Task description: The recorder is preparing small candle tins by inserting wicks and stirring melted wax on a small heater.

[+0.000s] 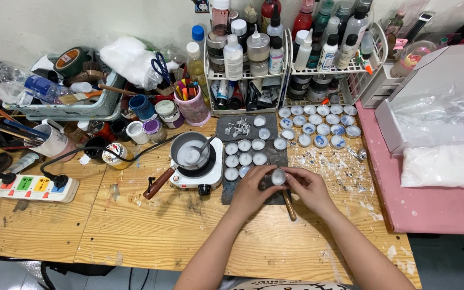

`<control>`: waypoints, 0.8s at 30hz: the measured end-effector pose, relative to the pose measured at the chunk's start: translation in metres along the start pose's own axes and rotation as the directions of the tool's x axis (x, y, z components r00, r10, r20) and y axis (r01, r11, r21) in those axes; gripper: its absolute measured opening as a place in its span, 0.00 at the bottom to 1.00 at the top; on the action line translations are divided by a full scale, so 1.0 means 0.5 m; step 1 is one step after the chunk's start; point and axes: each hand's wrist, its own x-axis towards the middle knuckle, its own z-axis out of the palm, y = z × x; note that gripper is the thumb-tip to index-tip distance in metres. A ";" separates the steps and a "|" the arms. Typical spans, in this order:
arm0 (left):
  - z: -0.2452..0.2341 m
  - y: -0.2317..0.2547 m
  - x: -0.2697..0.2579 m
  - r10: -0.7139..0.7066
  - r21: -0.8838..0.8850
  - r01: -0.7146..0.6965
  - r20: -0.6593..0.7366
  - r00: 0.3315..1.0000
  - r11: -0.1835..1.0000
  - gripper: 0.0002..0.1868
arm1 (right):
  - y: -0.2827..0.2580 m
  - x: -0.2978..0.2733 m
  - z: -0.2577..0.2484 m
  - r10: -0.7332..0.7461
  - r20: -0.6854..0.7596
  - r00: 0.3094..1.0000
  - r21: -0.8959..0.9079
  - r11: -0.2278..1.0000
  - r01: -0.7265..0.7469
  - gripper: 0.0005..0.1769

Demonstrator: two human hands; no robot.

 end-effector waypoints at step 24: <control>0.024 -0.010 -0.006 -0.051 -0.017 0.050 -0.064 0.997 0.999 0.17 | -0.006 -0.008 0.015 0.119 0.036 0.992 0.400 0.908 -0.123 0.13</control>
